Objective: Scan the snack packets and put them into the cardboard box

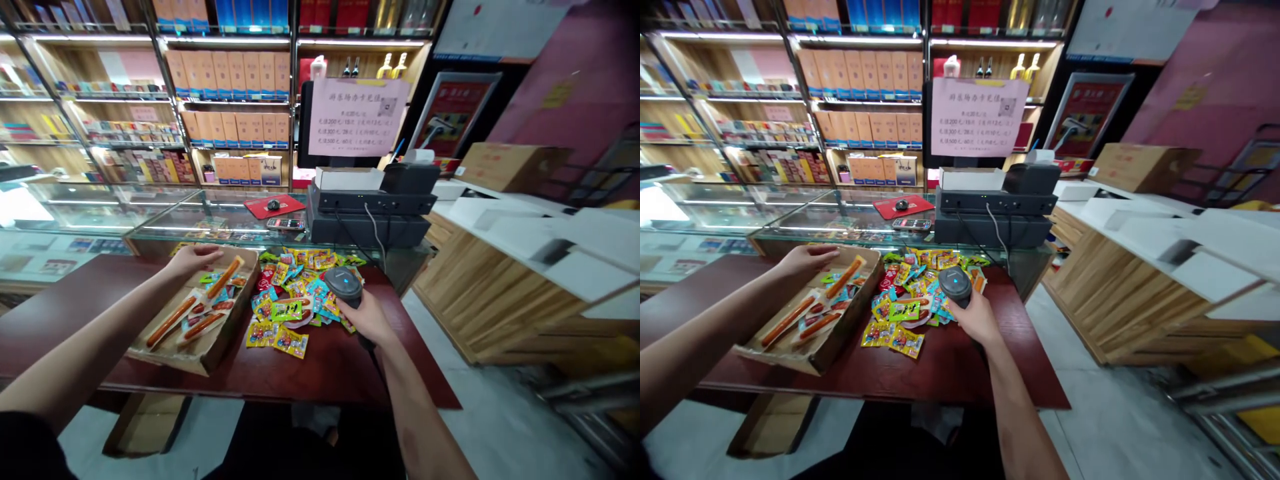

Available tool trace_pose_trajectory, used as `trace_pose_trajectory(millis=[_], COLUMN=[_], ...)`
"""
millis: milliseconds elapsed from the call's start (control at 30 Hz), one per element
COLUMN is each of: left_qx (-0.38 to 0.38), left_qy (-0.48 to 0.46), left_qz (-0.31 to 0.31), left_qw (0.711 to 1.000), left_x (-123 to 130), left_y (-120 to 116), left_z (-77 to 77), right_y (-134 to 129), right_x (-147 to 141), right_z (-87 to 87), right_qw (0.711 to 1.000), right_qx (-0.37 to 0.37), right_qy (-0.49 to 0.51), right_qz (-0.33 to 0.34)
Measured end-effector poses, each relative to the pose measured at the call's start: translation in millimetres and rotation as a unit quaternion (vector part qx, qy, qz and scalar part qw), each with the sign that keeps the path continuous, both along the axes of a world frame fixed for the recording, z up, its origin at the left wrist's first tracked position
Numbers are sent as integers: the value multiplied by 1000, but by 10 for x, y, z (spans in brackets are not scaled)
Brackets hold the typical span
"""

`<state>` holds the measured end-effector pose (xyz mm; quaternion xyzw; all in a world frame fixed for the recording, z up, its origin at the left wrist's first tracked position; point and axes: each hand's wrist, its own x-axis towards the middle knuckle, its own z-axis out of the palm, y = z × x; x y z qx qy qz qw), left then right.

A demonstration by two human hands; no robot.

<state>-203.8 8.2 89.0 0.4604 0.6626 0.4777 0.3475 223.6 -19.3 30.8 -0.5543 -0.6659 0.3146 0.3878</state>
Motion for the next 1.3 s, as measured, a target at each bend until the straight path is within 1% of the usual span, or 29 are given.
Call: trace_pose_trajectory(millis=[67,133,233,300,367,467,533,633,733,800,867,1000,1100,1200,1233,1300], left_qx=[2,-3,-13,-21,-30,-45,-41,-32,-22,-17,-21,-37,-57,-76,-81,-95], left_qy=[33,37,29,39,55,99,165,292,377,403,406,374,345,282,241,126], left_qz=[-53,-111,-203,-252,-297,-350,-366,-370,-365,-345,-322,-313,-310,-292,-287,-284], left_qw=[998,993,979,967,953,930,915,881,851,847,855,872,884,911,923,946], left_x=[283,636,1239,1631,1971,2346,2505,2642,2721,2770,2821,2885,2834,2649,2558,2346], left_y=[146,300,490,575,632,688,718,749,739,711,681,684,747,814,827,832], left_z=[-32,-97,-253,-372,-482,-609,-679,-786,-883,-932,-969,-1009,-977,-896,-869,-829], right_y=[-4,-15,-47,-80,-124,-196,-241,-293,-324,-334,-339,-351,-366,-380,-385,-399], right_x=[82,170,302,385,462,560,609,653,662,650,633,610,604,584,569,529], right_z=[-6,-26,-77,-114,-142,-164,-173,-186,-198,-203,-207,-214,-222,-240,-249,-267], right_qw=[999,998,997,996,995,992,990,988,989,988,988,988,988,989,989,991], right_qx=[34,48,45,57,63,69,74,63,56,57,57,58,44,9,-2,-17], right_qy=[-15,-27,-31,-25,-18,-16,-18,-20,-17,-10,-7,-8,-15,-30,-31,-25], right_qz=[-17,-36,-54,-64,-75,-102,-121,-136,-139,-142,-144,-145,-150,-148,-144,-134])
